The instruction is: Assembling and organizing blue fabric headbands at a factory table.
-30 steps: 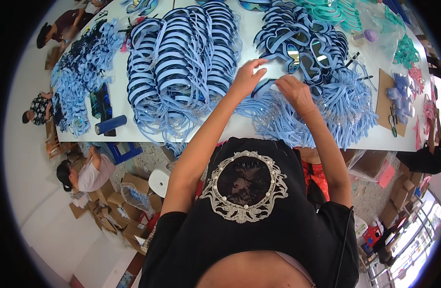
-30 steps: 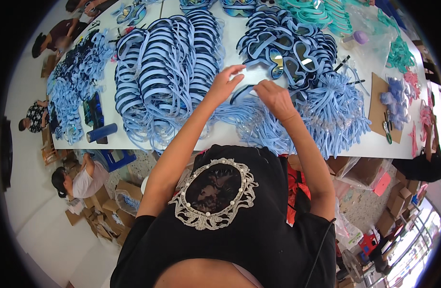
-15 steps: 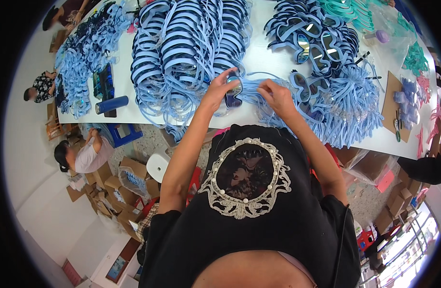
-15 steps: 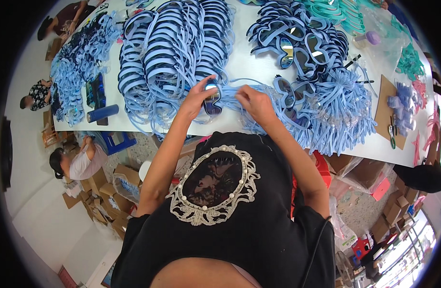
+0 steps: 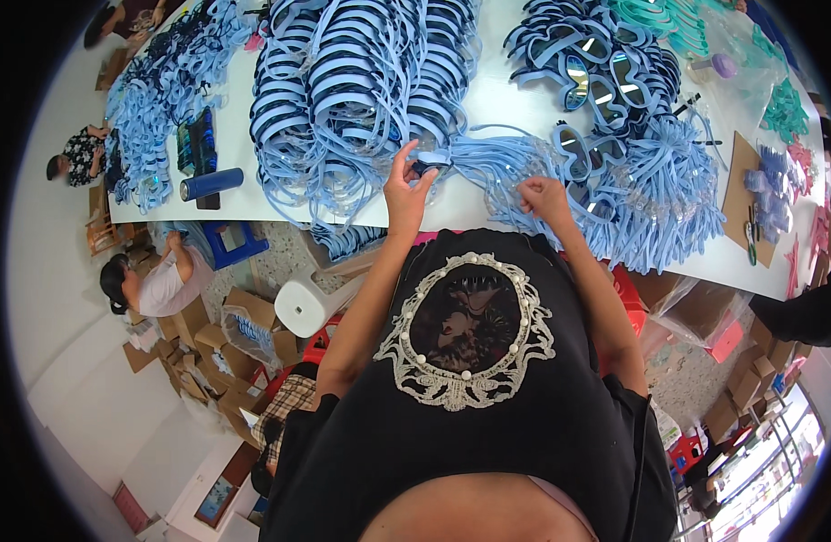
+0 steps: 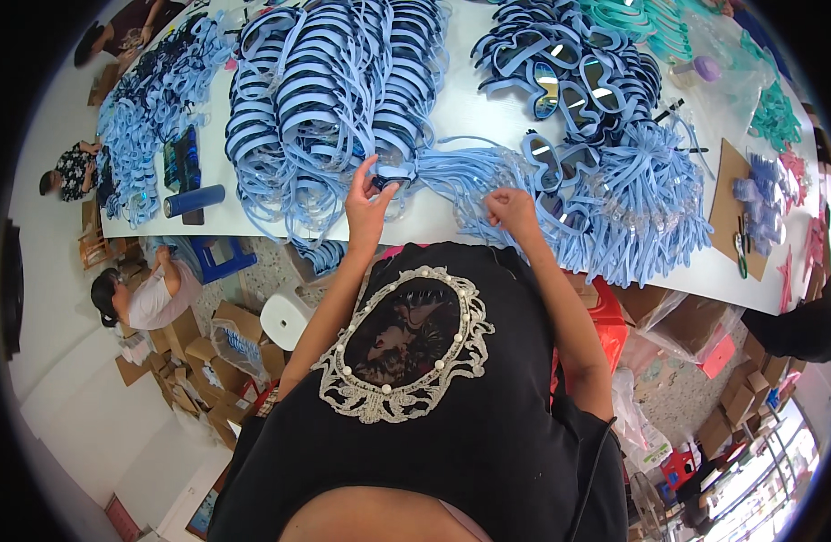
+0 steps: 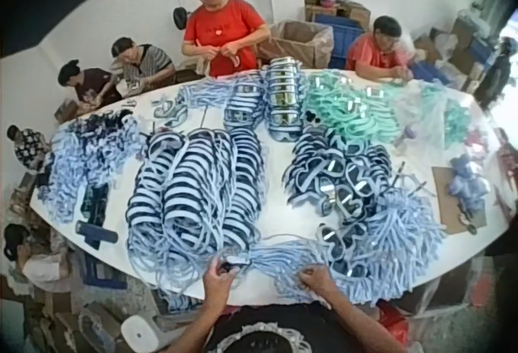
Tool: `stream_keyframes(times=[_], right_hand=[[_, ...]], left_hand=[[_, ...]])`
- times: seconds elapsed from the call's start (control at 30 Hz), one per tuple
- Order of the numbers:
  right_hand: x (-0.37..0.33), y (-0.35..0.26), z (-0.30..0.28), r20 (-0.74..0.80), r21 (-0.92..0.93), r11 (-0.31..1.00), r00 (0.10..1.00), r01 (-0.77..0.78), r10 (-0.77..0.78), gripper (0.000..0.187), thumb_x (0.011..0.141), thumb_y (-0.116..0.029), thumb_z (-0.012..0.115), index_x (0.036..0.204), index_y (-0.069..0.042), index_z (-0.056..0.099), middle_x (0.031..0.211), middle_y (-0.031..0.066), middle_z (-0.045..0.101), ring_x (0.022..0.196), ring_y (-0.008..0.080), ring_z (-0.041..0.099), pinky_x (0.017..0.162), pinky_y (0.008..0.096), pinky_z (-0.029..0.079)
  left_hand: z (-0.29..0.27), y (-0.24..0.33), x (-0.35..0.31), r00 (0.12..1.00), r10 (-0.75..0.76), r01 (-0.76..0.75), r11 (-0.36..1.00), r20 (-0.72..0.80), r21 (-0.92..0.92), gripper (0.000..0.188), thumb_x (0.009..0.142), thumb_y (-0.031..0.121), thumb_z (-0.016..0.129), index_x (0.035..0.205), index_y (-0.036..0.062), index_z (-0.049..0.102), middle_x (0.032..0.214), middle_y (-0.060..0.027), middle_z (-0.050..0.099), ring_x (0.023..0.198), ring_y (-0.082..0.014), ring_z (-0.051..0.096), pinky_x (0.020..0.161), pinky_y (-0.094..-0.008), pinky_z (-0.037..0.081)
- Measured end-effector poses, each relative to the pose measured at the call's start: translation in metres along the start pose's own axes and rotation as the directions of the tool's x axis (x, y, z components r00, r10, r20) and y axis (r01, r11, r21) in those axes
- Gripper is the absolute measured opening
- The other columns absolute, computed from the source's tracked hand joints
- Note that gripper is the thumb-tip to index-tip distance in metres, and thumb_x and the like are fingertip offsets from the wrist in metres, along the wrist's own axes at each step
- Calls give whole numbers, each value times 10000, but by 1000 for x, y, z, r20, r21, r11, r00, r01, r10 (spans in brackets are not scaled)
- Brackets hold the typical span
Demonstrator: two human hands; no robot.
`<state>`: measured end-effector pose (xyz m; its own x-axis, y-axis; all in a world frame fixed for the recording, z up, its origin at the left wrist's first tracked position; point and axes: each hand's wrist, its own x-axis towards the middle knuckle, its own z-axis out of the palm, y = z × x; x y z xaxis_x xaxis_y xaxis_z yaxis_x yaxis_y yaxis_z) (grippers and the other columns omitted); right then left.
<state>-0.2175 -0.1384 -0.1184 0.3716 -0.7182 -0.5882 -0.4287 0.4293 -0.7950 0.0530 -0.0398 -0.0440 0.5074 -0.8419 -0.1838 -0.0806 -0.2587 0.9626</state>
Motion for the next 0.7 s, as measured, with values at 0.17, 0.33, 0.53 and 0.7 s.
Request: stream_keyframes(times=[0.17,0.33,0.53,0.7], right_hand=[[4,-8,-8,156,-506,849,984,154,-85,242,845,-267,706,848,-27,734,717,110,713,622,229,692,588,366,556],[17,32,27,208,-693,603,910,396,-359,270,815,-328,753,760,-66,719,760,118,711,749,308,692,683,415,552],[31,-25,-32,169,-138,979,977,152,-128,225,848,-270,771,833,-46,749,661,21,649,586,81,592,543,252,480],[29,-57,-57,193,141,969,954,203,-228,233,928,-254,714,899,-27,755,711,-21,643,635,54,560,590,210,467]], left_hand=[[6,-3,2,999,35,-34,996,-7,79,495,855,52,747,1317,55,572,1108,-90,660,941,-122,618,836,-267,503],[10,7,2,997,74,-73,989,-8,125,402,857,79,754,1240,44,638,1136,-57,670,832,-115,602,774,-259,500],[4,10,10,990,144,-141,963,7,228,334,829,52,758,1158,58,703,1052,-48,697,762,-111,544,716,-272,483],[8,-10,15,999,15,-19,992,-39,-127,322,825,47,763,1142,48,710,965,-35,705,763,-99,571,702,-261,481]])
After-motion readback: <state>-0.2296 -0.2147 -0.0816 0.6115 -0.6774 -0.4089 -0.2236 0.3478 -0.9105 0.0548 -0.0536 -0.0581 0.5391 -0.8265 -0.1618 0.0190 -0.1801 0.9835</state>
